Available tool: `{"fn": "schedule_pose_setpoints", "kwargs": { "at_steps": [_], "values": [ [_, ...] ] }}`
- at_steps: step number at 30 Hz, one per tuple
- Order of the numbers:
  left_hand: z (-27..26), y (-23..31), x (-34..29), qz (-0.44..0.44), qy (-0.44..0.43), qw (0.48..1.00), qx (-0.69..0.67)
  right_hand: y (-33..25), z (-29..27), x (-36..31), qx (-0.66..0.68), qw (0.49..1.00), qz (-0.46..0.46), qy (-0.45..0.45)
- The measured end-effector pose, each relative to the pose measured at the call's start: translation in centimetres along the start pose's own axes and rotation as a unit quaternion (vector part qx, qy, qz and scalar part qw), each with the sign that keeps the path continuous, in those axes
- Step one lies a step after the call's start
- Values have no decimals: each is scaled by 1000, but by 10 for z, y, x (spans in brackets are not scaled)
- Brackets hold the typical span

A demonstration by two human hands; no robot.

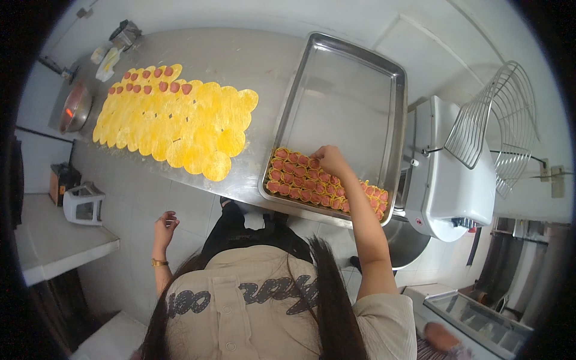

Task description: The person places small round meat pieces onto yellow dough discs laid out on a stainless steel table, then folds each disc around the meat to form a pastry. The finished pastries are placed in neat rows on a metal tray. Another person in a green apron works nearby, also handling dough and meat.

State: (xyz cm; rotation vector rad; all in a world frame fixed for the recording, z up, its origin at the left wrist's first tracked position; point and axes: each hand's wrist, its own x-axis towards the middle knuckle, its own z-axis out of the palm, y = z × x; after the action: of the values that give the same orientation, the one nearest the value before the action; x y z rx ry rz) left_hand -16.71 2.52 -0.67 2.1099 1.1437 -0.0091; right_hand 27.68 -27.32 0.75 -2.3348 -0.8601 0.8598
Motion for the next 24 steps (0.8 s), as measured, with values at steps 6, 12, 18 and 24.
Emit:
{"fn": "schedule_pose_setpoints", "kwargs": {
  "at_steps": [6, 12, 18, 24],
  "values": [
    [-52, -12, 58, 41, -4, 999, 0, -1, -3, -4, -12, 999, 23, -27],
    [-114, -43, 100, 27, 34, 998, -46, -88, -16, 60, -156, 945, 22, 288],
    [-156, -57, 140, 40, 68, 995, -64, -236, 56, 257, 25, 968, -119, 218],
    [-183, -69, 147, 38, 73, 992, -91, -322, 136, 363, -11, 975, -19, 219]
  ]
}}
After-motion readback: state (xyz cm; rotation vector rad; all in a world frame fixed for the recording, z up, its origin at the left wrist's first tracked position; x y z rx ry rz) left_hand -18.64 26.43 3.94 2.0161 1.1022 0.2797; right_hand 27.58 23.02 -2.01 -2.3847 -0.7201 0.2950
